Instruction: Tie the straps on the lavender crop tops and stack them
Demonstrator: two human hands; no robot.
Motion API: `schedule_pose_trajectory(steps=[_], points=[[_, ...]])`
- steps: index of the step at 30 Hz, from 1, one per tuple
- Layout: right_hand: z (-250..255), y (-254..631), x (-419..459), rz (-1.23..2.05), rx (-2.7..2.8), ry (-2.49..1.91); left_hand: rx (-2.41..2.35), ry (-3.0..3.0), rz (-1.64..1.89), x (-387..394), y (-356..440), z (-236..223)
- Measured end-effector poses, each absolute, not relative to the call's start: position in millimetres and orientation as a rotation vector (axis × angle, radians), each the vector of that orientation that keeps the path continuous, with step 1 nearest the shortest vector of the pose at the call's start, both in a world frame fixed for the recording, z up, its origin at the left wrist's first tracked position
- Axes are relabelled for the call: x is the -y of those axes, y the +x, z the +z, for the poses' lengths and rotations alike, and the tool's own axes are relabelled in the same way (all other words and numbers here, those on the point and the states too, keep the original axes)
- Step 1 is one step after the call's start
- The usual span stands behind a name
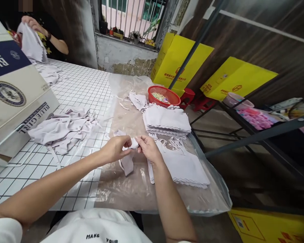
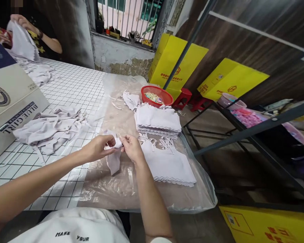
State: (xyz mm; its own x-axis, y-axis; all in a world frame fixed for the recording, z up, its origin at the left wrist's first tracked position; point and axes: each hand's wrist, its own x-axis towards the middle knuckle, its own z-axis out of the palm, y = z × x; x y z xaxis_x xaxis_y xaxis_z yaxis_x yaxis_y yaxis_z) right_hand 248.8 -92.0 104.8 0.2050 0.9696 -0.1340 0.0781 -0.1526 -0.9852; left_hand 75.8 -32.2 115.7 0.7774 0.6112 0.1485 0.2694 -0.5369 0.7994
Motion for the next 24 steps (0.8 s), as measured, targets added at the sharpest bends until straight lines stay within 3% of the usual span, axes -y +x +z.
schedule_pose_trajectory(steps=[6, 14, 19, 24], points=[[94, 235, 87, 1.166, 1.223, -1.266, -0.734, 1.827, 0.589, 23, 62, 109], [108, 217, 79, 0.991, 1.473, -1.289, -0.779, 1.958, 0.613, 22, 47, 128], [126, 218, 84, 1.159, 1.471, -1.15, -0.776, 2.129, 0.548, 12, 33, 166], [139, 218, 88, 1.197, 1.715, -1.081, -0.653, 2.18, 0.782, 6, 21, 225]])
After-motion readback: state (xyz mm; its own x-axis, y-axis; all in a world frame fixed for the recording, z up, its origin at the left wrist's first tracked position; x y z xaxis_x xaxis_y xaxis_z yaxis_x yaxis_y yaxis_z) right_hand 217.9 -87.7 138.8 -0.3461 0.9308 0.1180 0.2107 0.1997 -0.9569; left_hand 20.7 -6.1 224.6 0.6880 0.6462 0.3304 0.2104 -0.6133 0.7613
